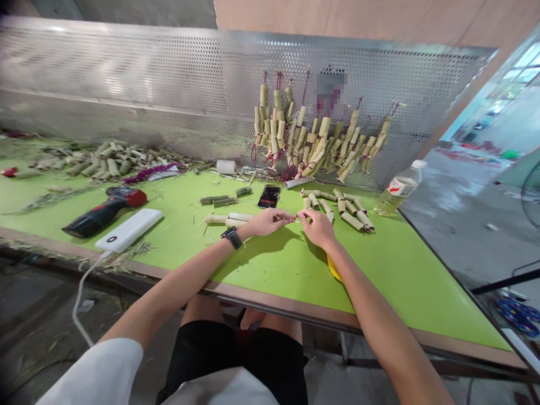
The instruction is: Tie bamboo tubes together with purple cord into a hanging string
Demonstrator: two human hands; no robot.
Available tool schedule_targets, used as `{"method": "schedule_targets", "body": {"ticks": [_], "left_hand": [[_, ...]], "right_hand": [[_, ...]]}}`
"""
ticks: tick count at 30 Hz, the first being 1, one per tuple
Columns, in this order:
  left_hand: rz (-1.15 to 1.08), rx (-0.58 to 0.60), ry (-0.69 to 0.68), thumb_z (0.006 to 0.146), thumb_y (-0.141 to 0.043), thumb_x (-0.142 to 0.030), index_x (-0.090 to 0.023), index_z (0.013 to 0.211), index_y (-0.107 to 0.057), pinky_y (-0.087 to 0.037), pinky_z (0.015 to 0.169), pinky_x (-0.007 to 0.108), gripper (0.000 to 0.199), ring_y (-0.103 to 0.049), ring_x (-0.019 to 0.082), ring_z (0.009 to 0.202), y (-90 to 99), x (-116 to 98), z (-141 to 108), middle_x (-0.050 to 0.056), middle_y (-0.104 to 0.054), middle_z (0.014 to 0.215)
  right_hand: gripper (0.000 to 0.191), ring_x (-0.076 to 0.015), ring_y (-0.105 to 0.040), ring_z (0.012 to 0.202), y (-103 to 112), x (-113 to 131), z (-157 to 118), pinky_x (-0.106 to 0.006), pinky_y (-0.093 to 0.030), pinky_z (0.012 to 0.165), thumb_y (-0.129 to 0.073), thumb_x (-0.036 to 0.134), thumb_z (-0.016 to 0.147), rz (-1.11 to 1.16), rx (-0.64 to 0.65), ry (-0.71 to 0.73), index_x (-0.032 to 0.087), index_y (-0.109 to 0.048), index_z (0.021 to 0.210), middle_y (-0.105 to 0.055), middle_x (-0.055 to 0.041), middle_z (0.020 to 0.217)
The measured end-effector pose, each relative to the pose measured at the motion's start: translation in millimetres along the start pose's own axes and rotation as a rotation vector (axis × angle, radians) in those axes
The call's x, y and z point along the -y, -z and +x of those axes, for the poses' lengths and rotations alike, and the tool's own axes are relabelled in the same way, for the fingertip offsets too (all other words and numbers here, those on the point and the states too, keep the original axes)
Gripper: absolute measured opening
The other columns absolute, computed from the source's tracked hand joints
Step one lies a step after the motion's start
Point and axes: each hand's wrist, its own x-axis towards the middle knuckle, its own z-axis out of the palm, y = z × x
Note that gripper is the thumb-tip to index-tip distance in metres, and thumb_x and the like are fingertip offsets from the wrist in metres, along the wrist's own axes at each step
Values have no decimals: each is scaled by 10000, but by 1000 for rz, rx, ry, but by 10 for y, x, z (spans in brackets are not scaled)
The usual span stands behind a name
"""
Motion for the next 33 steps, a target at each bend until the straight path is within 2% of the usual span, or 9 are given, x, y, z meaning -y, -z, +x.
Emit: {"method": "schedule_targets", "body": {"ticks": [5, 10, 15, 19, 21, 23, 26, 30, 33], "left_hand": [[23, -80, -4, 1020, -594, -251, -189, 1218, -775, -572, 917, 339, 276, -736, 208, 1026, 2, 9, 3, 109, -793, 1189], [62, -96, -28, 1024, -583, -268, -177, 1134, -797, -565, 928, 342, 257, -724, 209, 1016, 0, 9, 13, 107, -800, 1149], [116, -63, -43, 1023, -578, -281, -159, 1091, -791, -548, 842, 321, 254, -704, 198, 921, 1, -15, 5, 109, -794, 1076], [156, -61, -40, 1012, -571, -254, -151, 1043, -778, -528, 790, 308, 233, -681, 189, 855, -4, -22, -2, 103, -779, 1016], [164, -64, -43, 1004, -569, -232, -149, 1040, -772, -519, 768, 301, 223, -670, 184, 825, -13, -12, 0, 100, -774, 1001], [175, -75, -54, 991, -564, -201, -149, 1034, -770, -511, 758, 298, 217, -661, 180, 803, -25, 4, 6, 97, -771, 984], [199, -90, -77, 964, -556, -144, -148, 1014, -771, -498, 755, 289, 221, -656, 181, 805, -42, 21, 18, 96, -771, 967], [234, -100, -80, 962, -551, -137, -146, 1006, -776, -471, 729, 277, 229, -643, 178, 789, -51, 21, 24, 92, -770, 942], [239, -105, -58, 976, -562, -175, -148, 991, -775, -456, 709, 277, 215, -636, 178, 780, -49, 23, 19, 88, -767, 926]], "right_hand": [[383, -206, -647, 609, -79, 5, -38, -333, -469, 595, -552, 482, 1018, 41, 213, -68, 224, -835, 1026, -816, -101, 943], [375, -230, -711, 755, -117, 114, -58, -344, -523, 698, -545, 442, 1021, 114, 282, -9, 212, -841, 1031, -823, -101, 980], [420, -204, -659, 645, -112, 134, -61, -342, -503, 667, -522, 470, 1028, 110, 349, -15, 193, -827, 944, -797, -85, 821], [444, -195, -651, 615, -47, 111, -53, -336, -499, 634, -569, 551, 1005, 109, 392, -35, 197, -827, 931, -792, -83, 819], [436, -204, -679, 668, 15, 99, -38, -336, -517, 633, -624, 581, 969, 112, 345, -32, 202, -832, 1030, -808, -98, 934], [445, -217, -708, 751, 75, 91, -19, -348, -551, 660, -656, 594, 944, 136, 213, -12, 220, -829, 1110, -803, -114, 1087], [436, -229, -708, 796, 122, 93, 0, -389, -587, 715, -648, 619, 943, 178, 30, 41, 247, -850, 1047, -789, -111, 1141], [422, -240, -682, 751, 96, 111, -3, -429, -585, 727, -654, 629, 942, 175, 45, 104, 267, -869, 921, -801, -89, 978], [419, -264, -703, 776, 64, 113, -13, -441, -584, 726, -670, 632, 932, 171, 66, 75, 268, -876, 910, -814, -96, 936]]}}
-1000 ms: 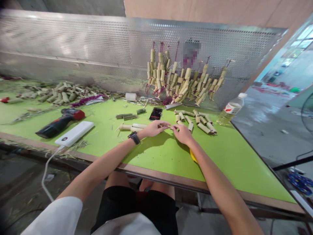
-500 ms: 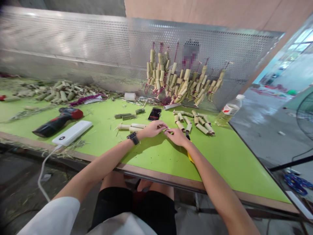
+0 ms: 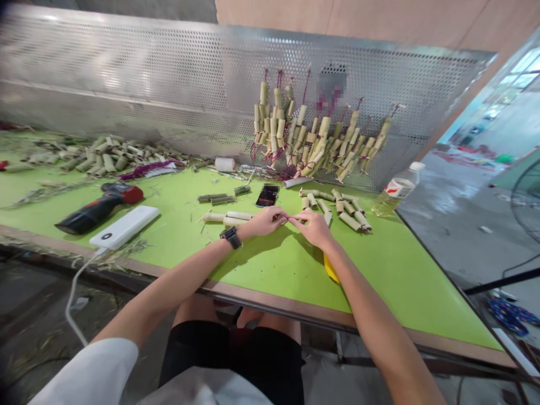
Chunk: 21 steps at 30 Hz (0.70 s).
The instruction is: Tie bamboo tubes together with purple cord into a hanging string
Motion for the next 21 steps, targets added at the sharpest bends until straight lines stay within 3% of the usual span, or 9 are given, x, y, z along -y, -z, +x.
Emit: {"method": "schedule_targets", "body": {"ticks": [7, 13, 21], "left_hand": [[-15, 13, 4, 979, -592, -212, -151, 1004, -769, -420, 674, 275, 189, -600, 163, 728, 9, 19, -15, 59, -738, 853], [-91, 19, 105, 994, -635, -332, -164, 1035, -700, -464, 703, 279, 185, -644, 171, 788, 18, -21, -30, 63, -749, 928], [3, -13, 162, 960, -648, -369, -174, 949, -678, -493, 747, 311, 197, -677, 194, 821, 2, -34, -26, 73, -762, 947]], "right_hand": [[442, -272, -733, 824, -55, -55, -1, -391, -578, 724, -730, 630, 870, 70, 83, -214, 224, -881, 958, -822, -104, 909], [528, -247, -698, 807, -65, -54, 19, -357, -541, 725, -695, 683, 860, 161, 139, -198, 197, -862, 980, -793, -87, 874], [546, -138, -499, 550, -131, -111, 18, -290, -418, 506, -688, 704, 842, 303, 99, -325, 189, -800, 985, -627, -23, 727]]}}
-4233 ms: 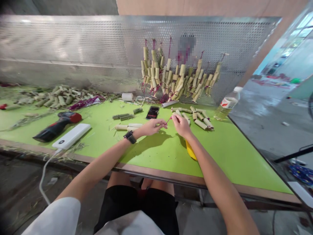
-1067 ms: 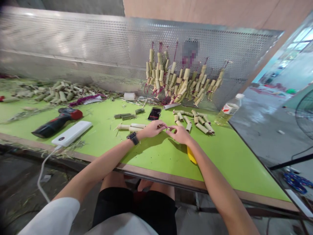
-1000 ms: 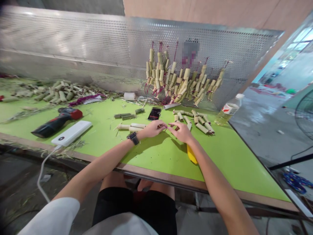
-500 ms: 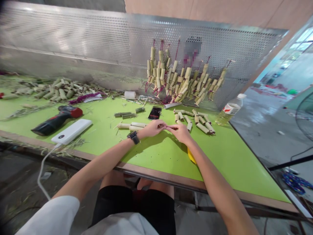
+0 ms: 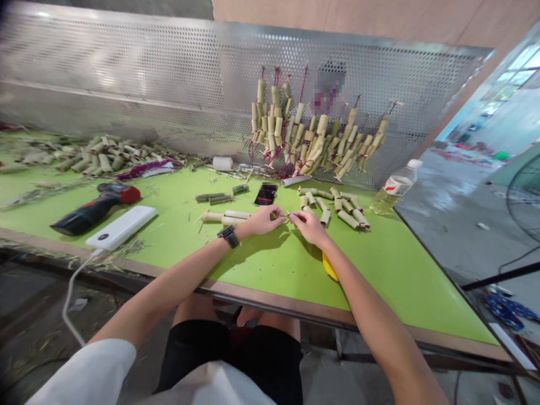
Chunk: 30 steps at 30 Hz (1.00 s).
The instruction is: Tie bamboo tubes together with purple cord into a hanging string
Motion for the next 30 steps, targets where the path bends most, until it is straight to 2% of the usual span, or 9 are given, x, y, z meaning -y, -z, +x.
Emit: {"method": "schedule_targets", "body": {"ticks": [5, 9, 12, 16, 19, 22, 24, 30], "left_hand": [[-59, 33, -30, 955, -659, -417, -178, 941, -674, -509, 768, 321, 240, -705, 203, 844, 10, -16, -15, 73, -777, 960], [-223, 63, 41, 943, -715, -393, -177, 1057, -607, -533, 838, 324, 268, -741, 213, 955, 8, -5, -4, 96, -792, 1047], [-293, 105, 99, 943, -722, -338, -174, 1062, -589, -528, 809, 311, 242, -745, 199, 920, 18, 0, 15, 99, -798, 1038], [-272, 143, 69, 962, -692, -346, -170, 1024, -613, -511, 777, 299, 202, -734, 186, 872, 54, -24, 22, 84, -798, 999], [-217, 157, 33, 972, -677, -336, -174, 1008, -621, -498, 773, 292, 175, -731, 181, 867, 78, -41, 11, 66, -799, 982], [-165, 162, 25, 971, -680, -326, -179, 1024, -626, -481, 756, 288, 165, -726, 180, 856, 78, -34, -1, 56, -805, 983], [-151, 164, 12, 966, -682, -308, -182, 1032, -633, -477, 749, 286, 151, -726, 181, 854, 67, -19, -5, 53, -807, 986], [-171, 158, -57, 942, -696, -290, -176, 1049, -644, -503, 768, 284, 164, -733, 180, 860, 45, 40, -4, 55, -805, 970]], "right_hand": [[436, -155, -567, 685, -43, -14, 5, -244, -452, 521, -736, 635, 826, 152, 30, -57, 224, -781, 962, -637, -28, 787], [418, -140, -578, 736, -67, -38, 22, -202, -437, 524, -794, 606, 775, 284, 50, -144, 216, -769, 923, -648, -22, 821], [365, -133, -591, 770, -85, -50, 28, -187, -445, 540, -832, 529, 763, 378, 50, -234, 229, -762, 957, -666, -17, 879], [272, -144, -615, 832, -106, -27, 21, -181, -450, 540, -823, 421, 791, 465, 52, -297, 229, -746, 969, -694, -37, 963], [217, -133, -598, 756, -113, -11, 13, -191, -437, 516, -796, 390, 815, 514, 112, -320, 207, -712, 896, -661, -27, 874], [267, -112, -545, 650, -118, -1, 1, -205, -406, 487, -779, 431, 829, 545, 211, -329, 197, -653, 804, -596, 0, 768], [339, -102, -512, 612, -123, 9, -13, -212, -393, 484, -777, 496, 835, 513, 229, -312, 199, -622, 780, -563, 15, 731], [508, -107, -512, 633, -122, 43, -42, -226, -412, 533, -789, 687, 774, 294, 117, -142, 203, -653, 846, -564, 26, 716]]}}
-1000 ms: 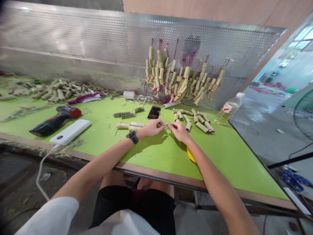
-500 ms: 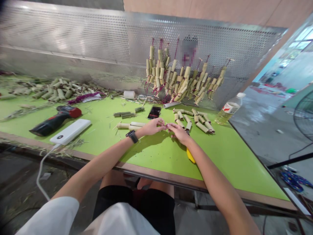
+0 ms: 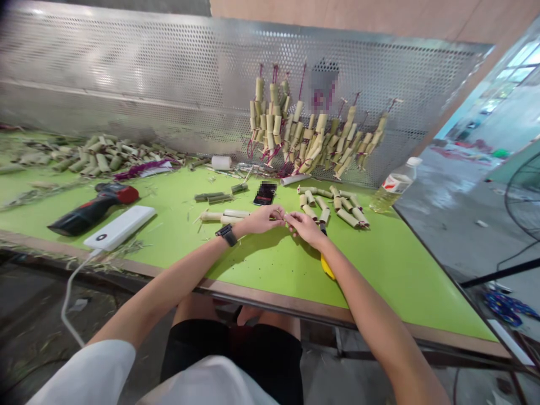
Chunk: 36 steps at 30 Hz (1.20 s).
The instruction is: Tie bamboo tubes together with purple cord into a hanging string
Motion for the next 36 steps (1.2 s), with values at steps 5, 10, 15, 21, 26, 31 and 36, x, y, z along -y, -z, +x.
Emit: {"method": "schedule_targets", "body": {"ticks": [5, 10, 15, 21, 26, 31, 36], "left_hand": [[16, -3, -64, 914, -702, -224, -155, 1025, -680, -520, 773, 279, 132, -703, 163, 820, 16, 32, -3, 53, -781, 921], [120, -74, -25, 891, -688, -165, -155, 1030, -760, -534, 819, 297, 157, -703, 177, 863, 26, 15, -1, 70, -792, 961], [125, -89, -47, 911, -726, -244, -157, 1061, -773, -520, 795, 299, 180, -689, 182, 845, 41, -17, -11, 73, -789, 972], [172, -19, -120, 955, -709, -265, -177, 1014, -816, -485, 775, 293, 151, -669, 179, 794, 81, -69, -33, 73, -795, 967], [180, 12, -157, 998, -666, -308, -168, 1035, -833, -457, 756, 280, 221, -651, 169, 774, 100, -77, -36, 76, -801, 976], [136, -5, -148, 987, -672, -354, -161, 1011, -841, -441, 695, 268, 257, -637, 151, 709, 98, 0, -24, 63, -809, 909], [66, -48, -113, 974, -677, -432, -192, 1054, -846, -483, 705, 273, 305, -675, 159, 725, 104, 42, -24, 75, -826, 955]], "right_hand": [[514, -109, -544, 667, 20, -16, 14, -223, -435, 543, -797, 687, 767, 20, -22, -19, 197, -648, 810, -618, 0, 775], [347, -101, -570, 668, -1, -46, 39, -198, -453, 532, -804, 509, 846, 137, -26, -96, 185, -685, 817, -672, -25, 825], [158, -105, -633, 691, -24, -45, 56, -169, -488, 520, -751, 337, 927, 229, -39, -158, 195, -723, 863, -736, -50, 898], [124, -96, -692, 718, -17, -18, 39, -133, -515, 514, -703, 258, 983, 324, -49, -219, 203, -741, 878, -764, -39, 898], [166, -72, -680, 667, -32, 25, 16, -123, -519, 518, -681, 209, 1003, 388, -55, -255, 183, -757, 858, -743, -19, 790], [152, -73, -679, 660, -34, 43, 14, -136, -547, 569, -705, 201, 988, 398, -47, -260, 184, -754, 845, -740, -15, 770], [143, -75, -693, 707, -13, 33, 9, -134, -554, 592, -676, 182, 997, 352, -33, -244, 200, -785, 907, -751, -18, 838]]}}
